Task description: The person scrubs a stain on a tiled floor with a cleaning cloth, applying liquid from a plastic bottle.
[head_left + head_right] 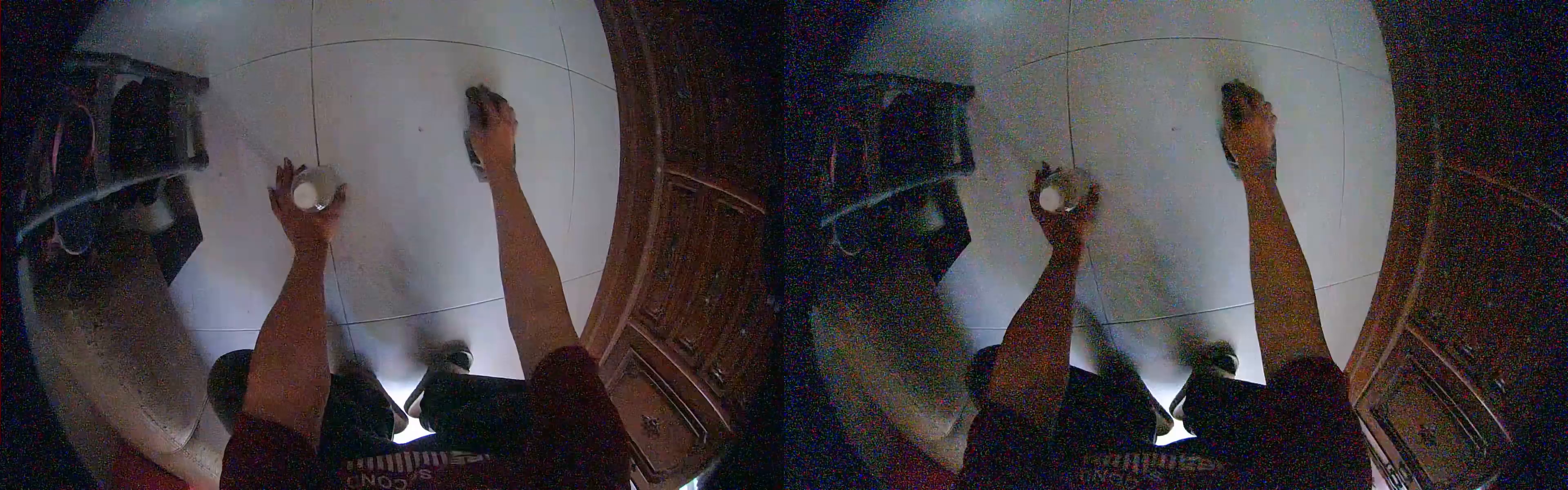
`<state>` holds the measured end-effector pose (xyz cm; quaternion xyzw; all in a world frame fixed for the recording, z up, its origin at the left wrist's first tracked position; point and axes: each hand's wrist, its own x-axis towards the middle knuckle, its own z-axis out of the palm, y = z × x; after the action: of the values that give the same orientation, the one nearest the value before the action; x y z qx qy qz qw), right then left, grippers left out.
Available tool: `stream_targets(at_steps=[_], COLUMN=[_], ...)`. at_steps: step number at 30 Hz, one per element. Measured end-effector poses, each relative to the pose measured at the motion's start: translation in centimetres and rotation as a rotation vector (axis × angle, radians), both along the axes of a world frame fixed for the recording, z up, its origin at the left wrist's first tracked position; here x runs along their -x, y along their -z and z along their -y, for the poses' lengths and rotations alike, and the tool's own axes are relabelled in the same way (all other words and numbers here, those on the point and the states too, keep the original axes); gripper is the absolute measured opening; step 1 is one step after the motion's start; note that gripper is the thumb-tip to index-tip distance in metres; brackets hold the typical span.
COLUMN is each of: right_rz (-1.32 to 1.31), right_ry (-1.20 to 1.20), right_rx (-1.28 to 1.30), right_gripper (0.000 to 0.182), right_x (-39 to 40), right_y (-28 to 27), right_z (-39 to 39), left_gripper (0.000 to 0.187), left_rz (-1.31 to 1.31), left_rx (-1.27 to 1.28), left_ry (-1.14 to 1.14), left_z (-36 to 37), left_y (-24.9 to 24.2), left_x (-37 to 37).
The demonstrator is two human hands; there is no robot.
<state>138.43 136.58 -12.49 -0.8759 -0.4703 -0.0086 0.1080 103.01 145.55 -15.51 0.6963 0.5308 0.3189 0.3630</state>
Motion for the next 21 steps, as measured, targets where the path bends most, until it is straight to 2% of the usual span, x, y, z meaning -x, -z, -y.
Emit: stream_targets(at_steps=[2, 3, 5, 6, 8, 9, 11, 13, 15, 16, 17, 18, 19, 21], right_rz=[0.070, 0.122, 0.229, 0.237, 0.019, -0.092, -0.461, -0.726, -0.950, -0.859, -0.377, 0.092, 0.340, 0.117], right_ry=[-0.046, -0.021, 0.035, 0.047, 0.198, 0.272, 0.310, 0.343, 0.348, 0.237, 0.006, -0.136, -0.197, -0.101], right_rx=[-0.144, -0.069, 0.079, -0.007, -0.181, -0.264, -0.783, -0.978, -0.819, -0.679, -0.459, -0.346, -0.307, -0.161], right_gripper=[0.052, 0.051, 0.050, 0.043, 0.040, 0.039, 0.037, 0.036, 0.038, 0.039, 0.041, 0.042, 0.044, 0.045], right_x=[1.9, 2.0, 2.8, 2.6, 0.9, 0.4, 0.2, -0.5, -2.5, -3.4, -3.8, -4.0, -3.5, -2.7], right_y=[-3.4, -2.8, 1.2, 3.1, 5.1, 5.6, 2.3, -1.6, -0.9, 0.0, 0.6, 1.3, 1.5, 2.0], right_z=[1.0, 1.8, 4.4, 5.5, 6.4, 6.5, 4.5, 1.8, 0.2, -1.1, -2.5, -3.6, -4.4, -4.4], left_gripper=[0.089, 0.090, 0.093, 0.095, 0.097, 0.098, 0.098, 0.097, 0.097, 0.097, 0.097, 0.096, 0.096, 0.094], left_rz=[0.075, 0.156, 0.139, 0.040, -0.087, -0.108, -0.109, -0.067, 0.024, 0.013, 0.001, -0.107, -0.147, -0.165], left_rx=[0.102, 0.207, 0.175, 0.026, -0.077, -0.030, 0.012, 0.040, 0.116, 0.095, 0.074, -0.004, -0.018, 0.023], left_ry=[-0.024, -0.035, -0.015, 0.011, 0.039, 0.045, 0.036, 0.006, -0.012, -0.017, -0.021, -0.018, -0.010, 0.017], left_z=[0.0, -0.8, -1.4, -1.1, -0.8, -0.9, -1.0, -0.7, -0.5, -0.4, -0.2, -0.2, -0.1, 0.2], left_y=[-0.6, -0.6, -1.0, -1.0, -1.3, -1.5, -1.4, -1.3, -1.1, -0.9, -0.7, -0.5, -0.1, 0.4], left_x=[-0.6, -0.6, -0.7, -0.5, -0.6, -0.7, -1.0, -0.9, -0.7, -0.5, -0.3, -0.4, -0.3, 0.0])
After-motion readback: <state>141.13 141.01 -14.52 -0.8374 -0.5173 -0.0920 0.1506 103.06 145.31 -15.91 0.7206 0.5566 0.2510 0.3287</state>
